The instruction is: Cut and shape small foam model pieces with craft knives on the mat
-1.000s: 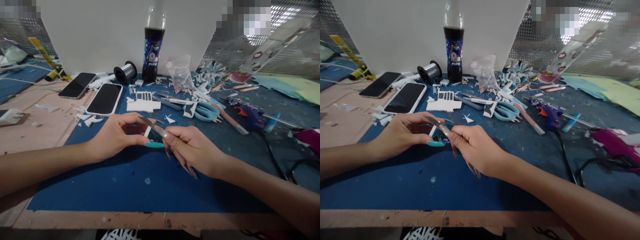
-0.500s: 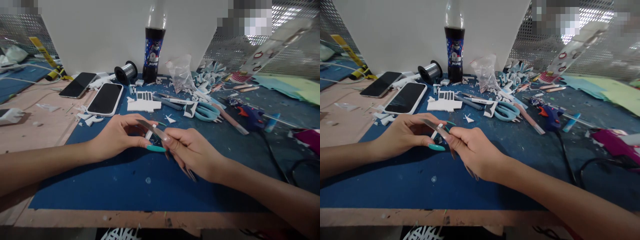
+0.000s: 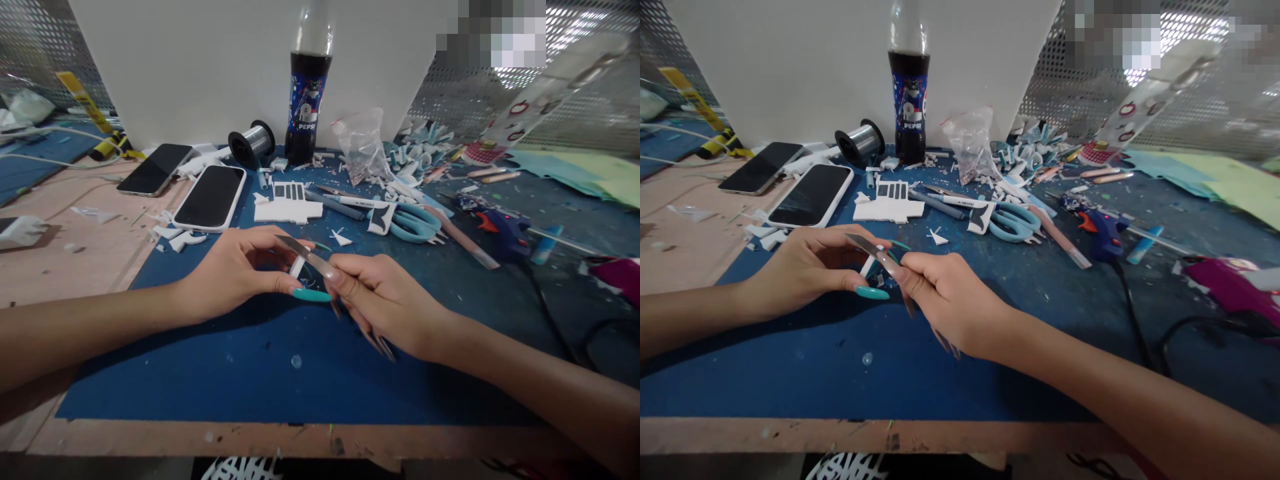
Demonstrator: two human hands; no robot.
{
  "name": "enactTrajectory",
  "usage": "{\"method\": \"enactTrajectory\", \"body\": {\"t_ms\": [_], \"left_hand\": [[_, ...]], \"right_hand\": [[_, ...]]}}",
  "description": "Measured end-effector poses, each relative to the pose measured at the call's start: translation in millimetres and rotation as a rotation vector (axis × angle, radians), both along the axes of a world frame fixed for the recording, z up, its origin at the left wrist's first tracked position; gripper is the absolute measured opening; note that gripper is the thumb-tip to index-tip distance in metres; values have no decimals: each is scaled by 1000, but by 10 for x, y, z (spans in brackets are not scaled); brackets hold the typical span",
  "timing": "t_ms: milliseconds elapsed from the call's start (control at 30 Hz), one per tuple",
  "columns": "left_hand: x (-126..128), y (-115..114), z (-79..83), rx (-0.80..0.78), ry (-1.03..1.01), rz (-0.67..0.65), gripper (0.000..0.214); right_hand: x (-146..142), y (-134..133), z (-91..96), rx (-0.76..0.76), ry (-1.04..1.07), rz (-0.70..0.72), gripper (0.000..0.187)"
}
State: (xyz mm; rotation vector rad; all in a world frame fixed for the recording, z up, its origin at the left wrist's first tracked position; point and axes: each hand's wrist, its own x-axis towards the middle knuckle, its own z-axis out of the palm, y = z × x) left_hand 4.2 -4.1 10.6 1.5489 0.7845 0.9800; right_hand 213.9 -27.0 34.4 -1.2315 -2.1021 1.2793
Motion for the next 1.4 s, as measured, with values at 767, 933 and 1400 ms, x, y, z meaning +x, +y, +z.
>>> {"method": "enactTrajectory", "body": {"t_ms": [767, 933, 1400], "left_hand": [[13, -1, -25, 21, 26, -21, 31], [-4, 5, -15, 48, 12, -14, 35], [10, 4, -3, -141, -137, -51, 37]], "right_hand": [[-36, -7, -17, -94, 26, 25, 38], [-20, -10, -32, -158, 13, 33, 38], [12, -5, -62, -37, 127, -90, 37]]}}
